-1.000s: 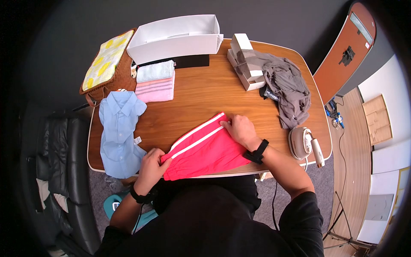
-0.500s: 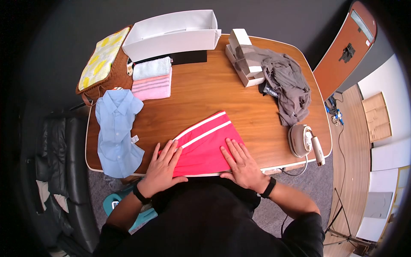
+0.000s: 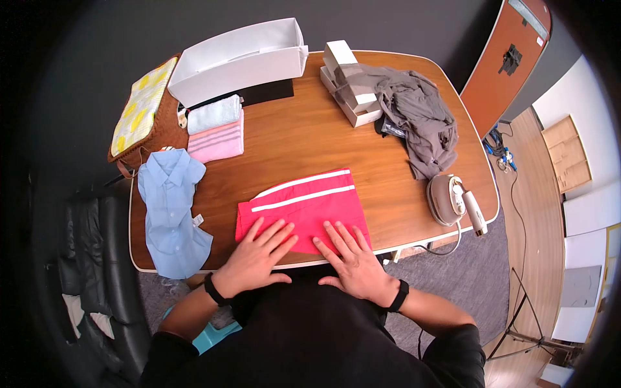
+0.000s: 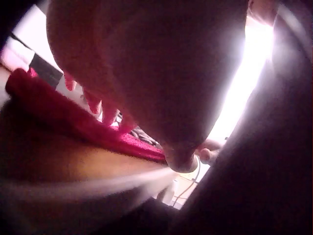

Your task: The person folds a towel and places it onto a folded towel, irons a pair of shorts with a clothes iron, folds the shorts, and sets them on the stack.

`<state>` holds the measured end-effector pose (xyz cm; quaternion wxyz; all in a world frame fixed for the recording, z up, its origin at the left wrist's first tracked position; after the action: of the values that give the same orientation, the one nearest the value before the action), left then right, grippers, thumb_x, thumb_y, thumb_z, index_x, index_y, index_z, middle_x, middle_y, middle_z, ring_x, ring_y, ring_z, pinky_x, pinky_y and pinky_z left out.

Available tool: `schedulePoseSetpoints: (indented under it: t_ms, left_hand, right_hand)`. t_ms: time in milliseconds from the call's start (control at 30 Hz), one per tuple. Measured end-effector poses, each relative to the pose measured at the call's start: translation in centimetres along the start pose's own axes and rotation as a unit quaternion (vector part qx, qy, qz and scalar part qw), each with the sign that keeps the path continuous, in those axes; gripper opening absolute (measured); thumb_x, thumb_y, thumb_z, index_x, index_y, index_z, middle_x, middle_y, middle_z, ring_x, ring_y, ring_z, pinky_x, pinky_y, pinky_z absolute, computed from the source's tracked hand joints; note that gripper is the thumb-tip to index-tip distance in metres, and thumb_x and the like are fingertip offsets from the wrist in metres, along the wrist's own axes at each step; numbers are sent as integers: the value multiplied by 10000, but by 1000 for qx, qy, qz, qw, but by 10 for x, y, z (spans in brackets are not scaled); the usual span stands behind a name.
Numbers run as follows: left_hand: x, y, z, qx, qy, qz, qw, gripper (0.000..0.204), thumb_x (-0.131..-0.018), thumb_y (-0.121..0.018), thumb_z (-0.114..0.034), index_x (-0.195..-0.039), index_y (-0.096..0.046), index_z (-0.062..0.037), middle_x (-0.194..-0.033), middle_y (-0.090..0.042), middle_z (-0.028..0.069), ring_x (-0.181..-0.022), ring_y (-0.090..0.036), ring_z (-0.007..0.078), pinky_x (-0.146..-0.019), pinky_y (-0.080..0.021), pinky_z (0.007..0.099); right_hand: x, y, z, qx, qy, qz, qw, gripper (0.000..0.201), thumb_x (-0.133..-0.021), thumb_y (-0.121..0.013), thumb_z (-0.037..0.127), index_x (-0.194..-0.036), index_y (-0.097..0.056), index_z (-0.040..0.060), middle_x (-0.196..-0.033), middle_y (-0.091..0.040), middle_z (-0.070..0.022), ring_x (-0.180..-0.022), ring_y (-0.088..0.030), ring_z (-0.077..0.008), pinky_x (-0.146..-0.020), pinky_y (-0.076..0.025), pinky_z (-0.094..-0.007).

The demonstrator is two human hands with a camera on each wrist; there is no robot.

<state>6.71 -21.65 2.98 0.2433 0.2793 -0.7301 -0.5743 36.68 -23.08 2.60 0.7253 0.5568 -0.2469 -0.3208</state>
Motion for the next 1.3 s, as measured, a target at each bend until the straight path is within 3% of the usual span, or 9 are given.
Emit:
schedulePoseSetpoints:
  t_ms: [300,333,467,533,833,933,1033,1100,1300]
  left_hand:
    - [42,-9,16,-12,59,-12,998,1019,-900,-758,-679,-1639,-493,-30,-1750,-436,142,-1637,-374,291,-1364,-200,591]
    - [44,-5,20,-18,57,-16,998,985,-910,-753,-669,-1618,-519,-26,-1735,-460,133,-1632,-383,294,-1365,-203,590]
    - [43,5,38,-12,47,-94,994,659,-924,-804,-492,-1375,-703,-23,-1590,-607,122,-1535,-501,305,-1309,-318,566]
    - [39,10,40,11,33,-167,985,467,-883,-865,-332,-1218,-752,-27,-1453,-692,126,-1401,-616,305,-1205,-439,519]
    - [31,-9,23,39,12,-139,989,512,-874,-881,-349,-1245,-749,-22,-1406,-718,121,-1349,-646,293,-1170,-462,492]
    - [32,-10,24,62,14,-151,986,495,-879,-882,-353,-1224,-752,-23,-1403,-721,124,-1339,-650,293,-1161,-465,491]
    - [29,-13,25,51,14,-162,985,473,-882,-883,-351,-1201,-755,-26,-1353,-734,119,-1297,-667,291,-1139,-476,482]
    - [23,-13,26,59,19,-172,983,451,-881,-884,-345,-1176,-754,-30,-1302,-736,114,-1247,-677,290,-1108,-485,472]
    - [7,-18,26,81,40,-214,973,315,-882,-882,-289,-1009,-741,-37,-1082,-717,77,-1040,-688,279,-981,-500,433]
  right_hand:
    - [7,3,-21,14,56,72,996,1019,-955,-725,599,-1698,-373,-3,-1786,-275,-298,-1648,-322,-435,-1325,-298,-557]
    - [8,7,-20,-8,61,17,998,852,-946,-787,496,-1587,-533,-5,-1699,-439,-283,-1553,-476,-430,-1268,-400,-533]
    - [14,12,-41,-78,36,-54,995,527,-892,-882,310,-1312,-726,33,-1398,-693,-178,-1221,-691,-381,-1025,-568,-484]
    - [10,21,-33,-61,45,-65,995,541,-897,-878,314,-1330,-718,30,-1393,-691,-177,-1213,-689,-376,-1025,-566,-487]
    - [25,-1,-50,20,119,-85,989,493,-875,-822,194,-1324,-731,14,-1404,-693,-154,-1284,-667,-332,-1095,-532,-468]
    - [22,5,-51,-16,132,-101,986,439,-856,-806,125,-1278,-747,16,-1291,-733,-127,-1210,-692,-318,-1042,-552,-470]
    - [16,6,-57,-64,119,-64,989,306,-898,-790,90,-1190,-739,11,-1125,-748,-129,-1067,-717,-342,-954,-574,-472]
    - [7,-1,-63,-147,42,-118,981,159,-955,-757,63,-1098,-713,7,-1001,-729,-162,-955,-709,-397,-873,-580,-478]
    - [-24,9,-68,-278,-136,-74,948,133,-1044,-694,86,-1126,-691,-19,-988,-755,-274,-965,-742,-487,-812,-592,-518]
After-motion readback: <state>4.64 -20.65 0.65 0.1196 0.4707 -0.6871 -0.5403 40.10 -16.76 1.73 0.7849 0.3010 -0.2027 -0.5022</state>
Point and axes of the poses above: each hand's wrist, its own x-axis away from the middle knuckle, its own y-axis out of the back of the hand, z = x × y, the point moved 1 cm from there along -x, towards the middle knuckle
